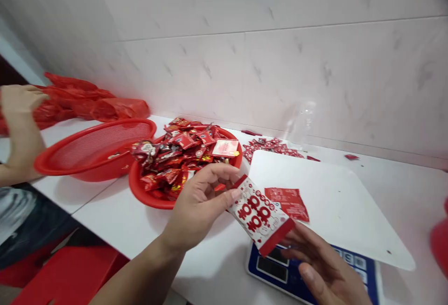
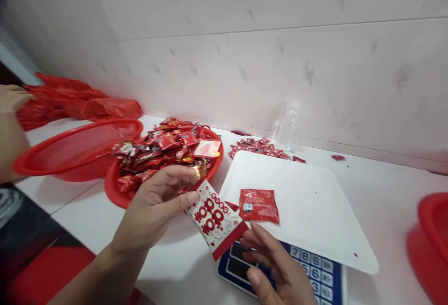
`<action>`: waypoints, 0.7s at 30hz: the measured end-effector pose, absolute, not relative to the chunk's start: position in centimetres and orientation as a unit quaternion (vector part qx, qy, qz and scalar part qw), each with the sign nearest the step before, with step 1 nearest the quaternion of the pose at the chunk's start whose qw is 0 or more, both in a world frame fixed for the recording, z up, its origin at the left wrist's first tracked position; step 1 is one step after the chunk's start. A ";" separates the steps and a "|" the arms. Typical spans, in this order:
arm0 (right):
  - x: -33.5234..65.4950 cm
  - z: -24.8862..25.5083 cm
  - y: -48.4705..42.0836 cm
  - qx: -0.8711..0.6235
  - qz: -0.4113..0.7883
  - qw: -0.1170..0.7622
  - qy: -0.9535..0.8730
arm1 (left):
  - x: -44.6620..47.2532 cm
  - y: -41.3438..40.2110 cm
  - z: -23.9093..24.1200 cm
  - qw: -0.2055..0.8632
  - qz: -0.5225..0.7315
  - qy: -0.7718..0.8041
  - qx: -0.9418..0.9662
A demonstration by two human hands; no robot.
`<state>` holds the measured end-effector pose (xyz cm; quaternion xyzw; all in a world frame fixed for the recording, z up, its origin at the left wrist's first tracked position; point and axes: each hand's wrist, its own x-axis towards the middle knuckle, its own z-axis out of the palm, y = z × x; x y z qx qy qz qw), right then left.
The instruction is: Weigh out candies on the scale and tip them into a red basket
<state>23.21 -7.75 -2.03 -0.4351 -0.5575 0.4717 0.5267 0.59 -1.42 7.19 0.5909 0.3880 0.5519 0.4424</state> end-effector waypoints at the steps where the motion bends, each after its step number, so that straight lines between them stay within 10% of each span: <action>1: 22.9 -1.9 -7.8 -0.409 0.526 0.533 -0.522 | 1.7 -1.4 7.0 0.466 0.539 0.381 0.590; 13: 22.1 0.0 -8.0 -0.374 0.653 0.564 -0.341 | 6.7 -1.0 6.3 0.539 0.484 0.334 0.602; 21: 22.3 -0.7 -6.6 -0.374 0.584 0.642 -0.326 | 7.3 0.7 6.0 0.232 0.510 0.169 0.811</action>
